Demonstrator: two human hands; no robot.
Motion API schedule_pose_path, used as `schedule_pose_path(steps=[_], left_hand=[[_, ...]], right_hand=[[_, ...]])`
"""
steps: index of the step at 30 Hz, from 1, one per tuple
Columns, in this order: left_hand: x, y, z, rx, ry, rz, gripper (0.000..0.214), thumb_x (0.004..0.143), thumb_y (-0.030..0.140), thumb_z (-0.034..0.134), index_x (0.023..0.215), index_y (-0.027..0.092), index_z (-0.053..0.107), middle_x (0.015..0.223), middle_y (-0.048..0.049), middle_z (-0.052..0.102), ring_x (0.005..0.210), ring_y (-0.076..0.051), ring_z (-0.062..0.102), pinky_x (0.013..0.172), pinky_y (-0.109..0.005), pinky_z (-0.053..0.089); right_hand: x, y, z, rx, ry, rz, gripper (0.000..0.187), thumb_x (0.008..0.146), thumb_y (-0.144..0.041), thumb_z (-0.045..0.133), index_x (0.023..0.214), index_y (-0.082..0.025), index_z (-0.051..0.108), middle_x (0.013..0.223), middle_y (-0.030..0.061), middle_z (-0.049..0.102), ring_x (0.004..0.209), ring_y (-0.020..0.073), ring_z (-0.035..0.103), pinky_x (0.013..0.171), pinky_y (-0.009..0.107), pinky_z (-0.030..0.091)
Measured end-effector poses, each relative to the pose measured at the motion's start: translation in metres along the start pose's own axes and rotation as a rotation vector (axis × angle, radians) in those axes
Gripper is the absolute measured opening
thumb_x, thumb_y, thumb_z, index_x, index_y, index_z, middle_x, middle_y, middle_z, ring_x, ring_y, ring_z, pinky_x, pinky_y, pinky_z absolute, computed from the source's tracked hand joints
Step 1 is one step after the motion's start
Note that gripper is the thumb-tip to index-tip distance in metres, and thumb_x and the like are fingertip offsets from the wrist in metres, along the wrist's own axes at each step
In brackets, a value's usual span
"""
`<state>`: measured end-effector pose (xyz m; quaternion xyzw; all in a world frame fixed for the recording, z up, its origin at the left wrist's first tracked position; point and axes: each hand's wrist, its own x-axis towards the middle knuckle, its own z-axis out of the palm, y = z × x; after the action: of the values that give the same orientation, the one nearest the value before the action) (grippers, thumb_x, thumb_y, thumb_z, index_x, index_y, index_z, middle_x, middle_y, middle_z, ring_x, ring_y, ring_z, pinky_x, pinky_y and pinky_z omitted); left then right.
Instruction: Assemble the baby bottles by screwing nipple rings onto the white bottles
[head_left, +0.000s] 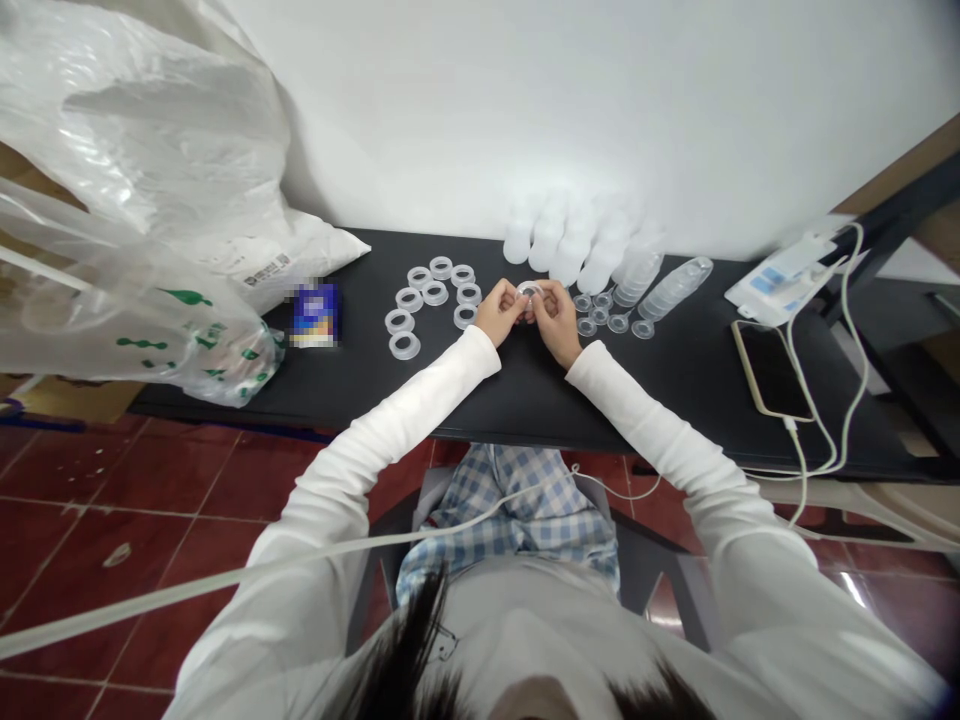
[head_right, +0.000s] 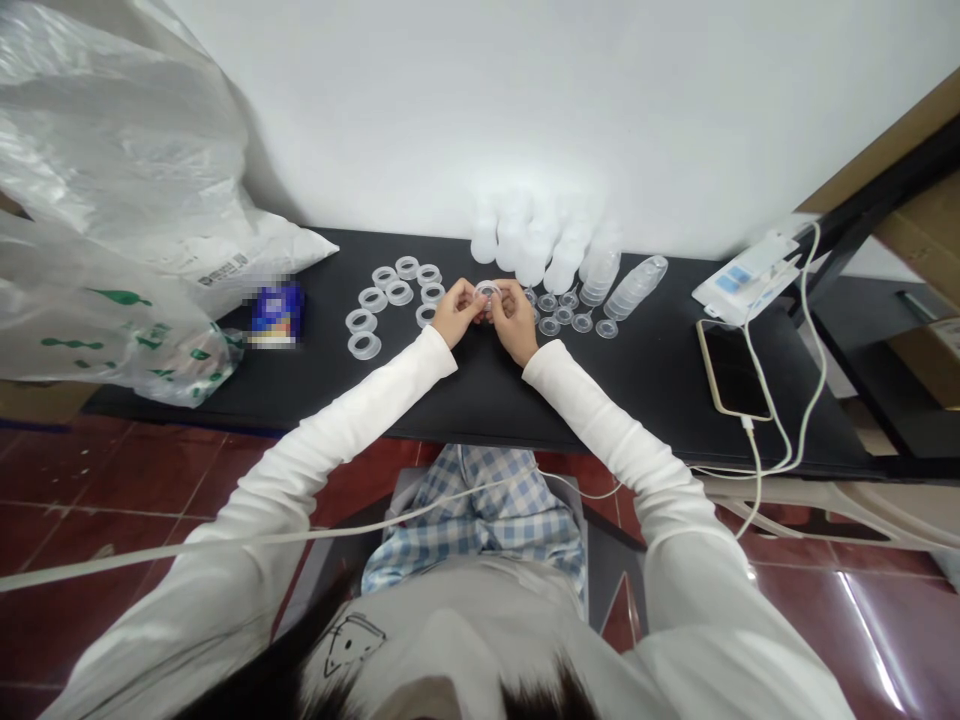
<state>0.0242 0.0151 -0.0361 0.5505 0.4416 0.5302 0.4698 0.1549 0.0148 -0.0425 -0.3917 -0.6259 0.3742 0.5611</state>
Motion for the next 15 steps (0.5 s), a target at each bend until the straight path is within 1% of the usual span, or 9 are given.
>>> schedule_pose_path(steps=[3,5,8,11,13,15], left_hand=[[0.0006,-0.0022,-0.0004,0.014,0.022,0.011,0.038,0.081,0.043,0.078,0.075,0.021,0.047,0.063,0.0045,0.055,0.056,-0.010,0.053,0.060,-0.025,0.046],[0.0010,-0.0033,-0.0011,0.030,0.035,0.017,0.039,0.080,0.044,0.078,0.074,0.021,0.048,0.062,0.0047,0.056,0.056,-0.010,0.053,0.059,-0.024,0.046],[0.0012,-0.0040,-0.0019,0.042,0.035,0.024,0.044,0.079,0.054,0.076,0.073,0.021,0.048,0.058,0.0052,0.055,0.052,-0.010,0.052,0.055,-0.024,0.044],[0.0006,-0.0046,-0.0017,0.041,0.024,0.016,0.050,0.078,0.066,0.070,0.073,0.021,0.049,0.056,0.0048,0.055,0.050,-0.010,0.053,0.051,-0.025,0.044],[0.0002,-0.0055,-0.0010,0.035,0.011,0.000,0.052,0.078,0.070,0.067,0.076,0.021,0.051,0.057,0.0041,0.057,0.051,-0.011,0.055,0.050,-0.024,0.045],[-0.0002,-0.0065,-0.0005,0.026,-0.008,-0.015,0.050,0.080,0.068,0.067,0.080,0.020,0.052,0.059,0.0038,0.059,0.052,-0.010,0.057,0.051,-0.024,0.046]], right_hand=[[-0.0011,-0.0034,0.0011,-0.006,0.001,0.013,0.050,0.083,-0.073,0.060,0.100,-0.026,0.055,0.079,-0.0012,0.061,0.063,0.0126,0.059,0.059,0.029,0.054],[-0.0016,-0.0049,0.0015,-0.008,0.004,0.018,0.051,0.082,-0.073,0.061,0.100,-0.026,0.055,0.079,-0.0014,0.061,0.062,0.0121,0.058,0.058,0.028,0.053],[-0.0021,-0.0049,0.0014,-0.005,0.008,0.036,0.053,0.081,-0.074,0.061,0.100,-0.025,0.056,0.075,-0.0024,0.060,0.058,0.0115,0.056,0.056,0.028,0.052],[-0.0020,-0.0030,0.0005,-0.011,0.007,0.062,0.054,0.081,-0.075,0.060,0.101,-0.025,0.057,0.072,-0.0029,0.059,0.056,0.0115,0.055,0.055,0.028,0.052],[-0.0014,-0.0020,-0.0001,-0.004,0.009,0.076,0.055,0.081,-0.076,0.060,0.102,-0.025,0.057,0.073,-0.0029,0.060,0.057,0.0121,0.056,0.057,0.029,0.052],[-0.0008,-0.0021,-0.0004,0.015,0.009,0.082,0.055,0.081,-0.076,0.059,0.104,-0.025,0.057,0.076,-0.0020,0.061,0.060,0.0128,0.058,0.059,0.029,0.053]])
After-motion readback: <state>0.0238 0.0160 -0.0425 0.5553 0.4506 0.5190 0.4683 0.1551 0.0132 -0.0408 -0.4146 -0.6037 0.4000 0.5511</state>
